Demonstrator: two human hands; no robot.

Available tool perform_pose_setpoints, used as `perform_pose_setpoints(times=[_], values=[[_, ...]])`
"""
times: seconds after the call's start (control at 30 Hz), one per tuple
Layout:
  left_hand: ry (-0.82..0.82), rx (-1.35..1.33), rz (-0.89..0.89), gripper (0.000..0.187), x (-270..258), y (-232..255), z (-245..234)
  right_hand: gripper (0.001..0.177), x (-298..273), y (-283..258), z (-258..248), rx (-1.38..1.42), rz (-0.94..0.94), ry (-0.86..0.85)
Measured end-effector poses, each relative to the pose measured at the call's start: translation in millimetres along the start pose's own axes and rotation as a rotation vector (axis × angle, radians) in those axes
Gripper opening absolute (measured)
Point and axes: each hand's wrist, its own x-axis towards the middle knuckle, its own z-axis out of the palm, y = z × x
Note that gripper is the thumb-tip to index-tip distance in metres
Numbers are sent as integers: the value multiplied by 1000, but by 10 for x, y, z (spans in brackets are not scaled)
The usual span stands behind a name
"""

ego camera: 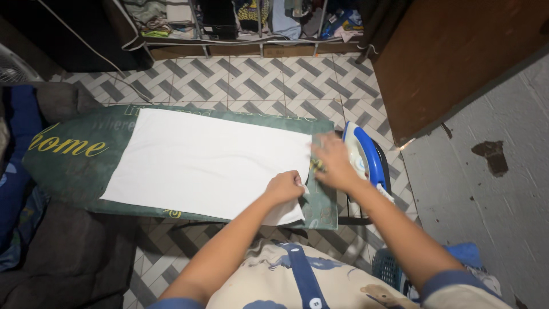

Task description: The person irons a cloth on an ironing board using an iron, turns and refolds it, and folds the cloth by hand.

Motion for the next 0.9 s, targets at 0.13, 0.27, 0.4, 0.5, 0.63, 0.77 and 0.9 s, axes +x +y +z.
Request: perform_pose_setpoints(times=[0.13, 0.27, 0.4, 0.5, 0.63, 0.77, 0.9], values=[[-202, -676, -59, 23, -203, -59, -472, 69, 219, -162, 360, -73, 21, -249], [-48, -620, -111, 30, -508, -108, -1148, 34, 639, 108, 436, 166, 266, -268], [308, -253, 238, 50, -681, -111, -1874, 23, 1180, 167, 378, 359, 289, -107], [267, 113, 143, 54, -638, -138, -2378, 23, 1630, 140, 325, 237, 262, -41], [552, 327, 169, 35, -389, -312, -3156, 21, 2221, 346, -61, 179, 267, 181], [856, 182, 337, 30, -100, 2, -3892, 19, 2685, 469, -734, 92, 170, 440], [976, -151, 758, 20, 46, 593, -4438, 14, 2979, 495, -1623, -33, 119, 755]])
